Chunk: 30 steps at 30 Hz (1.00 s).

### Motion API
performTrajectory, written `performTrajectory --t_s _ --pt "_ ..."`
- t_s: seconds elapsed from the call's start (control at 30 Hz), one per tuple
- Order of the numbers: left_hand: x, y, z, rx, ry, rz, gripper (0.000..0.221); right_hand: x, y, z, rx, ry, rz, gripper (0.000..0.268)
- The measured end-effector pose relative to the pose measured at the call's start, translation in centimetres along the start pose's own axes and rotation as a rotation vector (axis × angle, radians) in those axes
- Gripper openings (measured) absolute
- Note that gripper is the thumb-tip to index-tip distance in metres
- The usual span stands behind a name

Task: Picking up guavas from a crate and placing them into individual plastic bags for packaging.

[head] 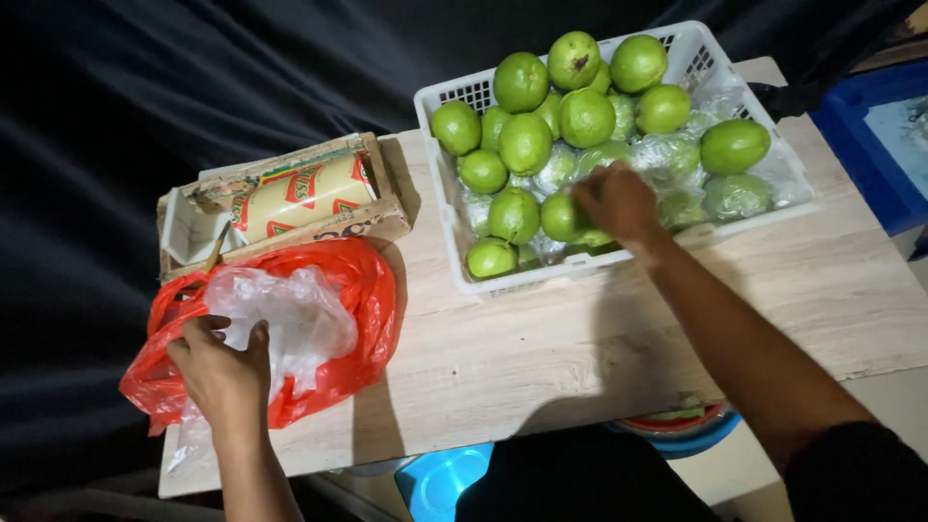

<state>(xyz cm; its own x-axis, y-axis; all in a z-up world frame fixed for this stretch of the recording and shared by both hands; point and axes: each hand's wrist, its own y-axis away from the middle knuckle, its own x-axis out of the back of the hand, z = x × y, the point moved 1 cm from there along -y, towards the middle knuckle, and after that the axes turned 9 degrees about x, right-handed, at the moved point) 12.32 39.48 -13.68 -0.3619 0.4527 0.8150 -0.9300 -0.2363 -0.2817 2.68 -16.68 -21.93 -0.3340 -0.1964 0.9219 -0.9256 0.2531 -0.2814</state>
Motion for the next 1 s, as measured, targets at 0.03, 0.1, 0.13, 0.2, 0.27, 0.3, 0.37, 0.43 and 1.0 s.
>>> performTrajectory --t_s 0.03,0.1,0.13,0.2,0.27,0.3,0.37,0.43,1.0 --pt "0.3 0.6 0.2 -0.041 0.032 0.026 0.046 -0.5 0.0 1.8 0.064 0.088 0.142 0.031" --pt "0.8 2.0 1.5 -0.062 0.08 -0.007 0.045 5.3 0.2 0.9 -0.048 0.065 0.102 0.028" --pt "1.1 2.6 2.3 -0.086 0.13 -0.037 0.045 8.4 0.2 0.5 -0.159 0.043 0.064 0.047" --pt "0.6 4.2 3.3 -0.061 0.15 -0.069 0.044 6.8 0.2 6.0 -0.035 0.23 0.039 0.051" --pt "-0.1 5.7 4.0 -0.043 0.169 -0.104 0.044 6.1 0.6 8.8 0.083 0.415 0.016 0.057" --pt "-0.8 6.3 4.5 -0.083 0.183 -0.101 0.043 6.3 0.7 9.0 0.172 0.5 -0.001 0.056" --pt "-1.8 8.0 5.7 -0.121 0.198 -0.099 0.042 5.8 0.8 9.0 0.263 0.588 -0.018 0.056" --pt "-2.3 9.7 7.2 -0.154 0.225 -0.126 0.044 4.6 0.6 8.5 0.257 0.445 0.142 0.049" --pt "-4.8 18.0 10.9 -0.062 0.313 -0.244 0.036 15.5 0.2 2.0 -0.274 -0.5 -0.428 0.013"
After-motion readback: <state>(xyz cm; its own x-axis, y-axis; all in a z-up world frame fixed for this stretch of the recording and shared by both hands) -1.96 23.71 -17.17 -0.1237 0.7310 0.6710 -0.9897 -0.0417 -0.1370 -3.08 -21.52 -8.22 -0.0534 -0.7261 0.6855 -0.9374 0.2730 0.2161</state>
